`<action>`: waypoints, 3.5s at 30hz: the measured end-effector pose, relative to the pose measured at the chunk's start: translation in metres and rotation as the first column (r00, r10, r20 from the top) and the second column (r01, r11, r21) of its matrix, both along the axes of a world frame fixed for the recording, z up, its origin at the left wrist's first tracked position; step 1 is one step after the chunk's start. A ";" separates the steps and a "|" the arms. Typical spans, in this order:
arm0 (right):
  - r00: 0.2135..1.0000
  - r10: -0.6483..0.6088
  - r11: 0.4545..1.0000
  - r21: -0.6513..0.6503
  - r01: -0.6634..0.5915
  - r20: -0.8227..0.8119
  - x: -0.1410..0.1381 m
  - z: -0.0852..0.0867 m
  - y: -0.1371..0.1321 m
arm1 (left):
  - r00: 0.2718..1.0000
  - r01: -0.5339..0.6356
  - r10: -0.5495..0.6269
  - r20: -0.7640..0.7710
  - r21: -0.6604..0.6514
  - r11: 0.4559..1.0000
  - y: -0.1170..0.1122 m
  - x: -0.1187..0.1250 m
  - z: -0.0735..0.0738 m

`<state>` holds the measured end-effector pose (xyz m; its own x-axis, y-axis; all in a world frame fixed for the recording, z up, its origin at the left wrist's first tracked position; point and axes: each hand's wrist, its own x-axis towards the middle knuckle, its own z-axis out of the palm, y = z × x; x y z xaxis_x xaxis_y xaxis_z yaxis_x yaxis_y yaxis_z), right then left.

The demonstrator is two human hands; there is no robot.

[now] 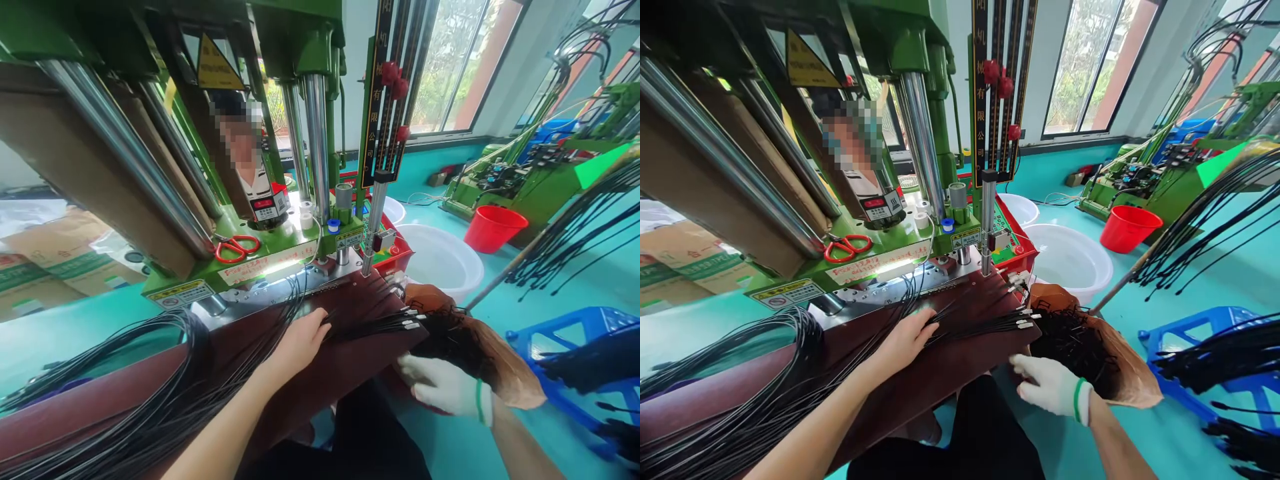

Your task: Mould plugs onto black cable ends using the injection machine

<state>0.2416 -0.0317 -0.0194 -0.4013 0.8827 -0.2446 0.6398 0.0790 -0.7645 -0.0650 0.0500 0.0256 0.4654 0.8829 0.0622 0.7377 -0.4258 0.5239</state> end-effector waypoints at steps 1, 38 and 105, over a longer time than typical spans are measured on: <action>0.991 0.061 0.995 -0.066 -0.070 -0.119 -0.005 0.006 -0.002 | 0.998 -0.012 0.015 0.067 -0.047 0.999 -0.002 -0.002 0.006; 0.176 -0.312 0.941 -0.280 0.188 -0.933 -0.066 0.067 0.047 | 0.592 0.257 0.238 0.770 -0.460 0.850 -0.032 0.115 0.034; 0.224 -0.294 0.860 -0.155 0.486 -0.929 0.000 0.084 0.076 | 0.683 0.413 0.089 0.725 -0.484 0.771 0.011 0.157 0.054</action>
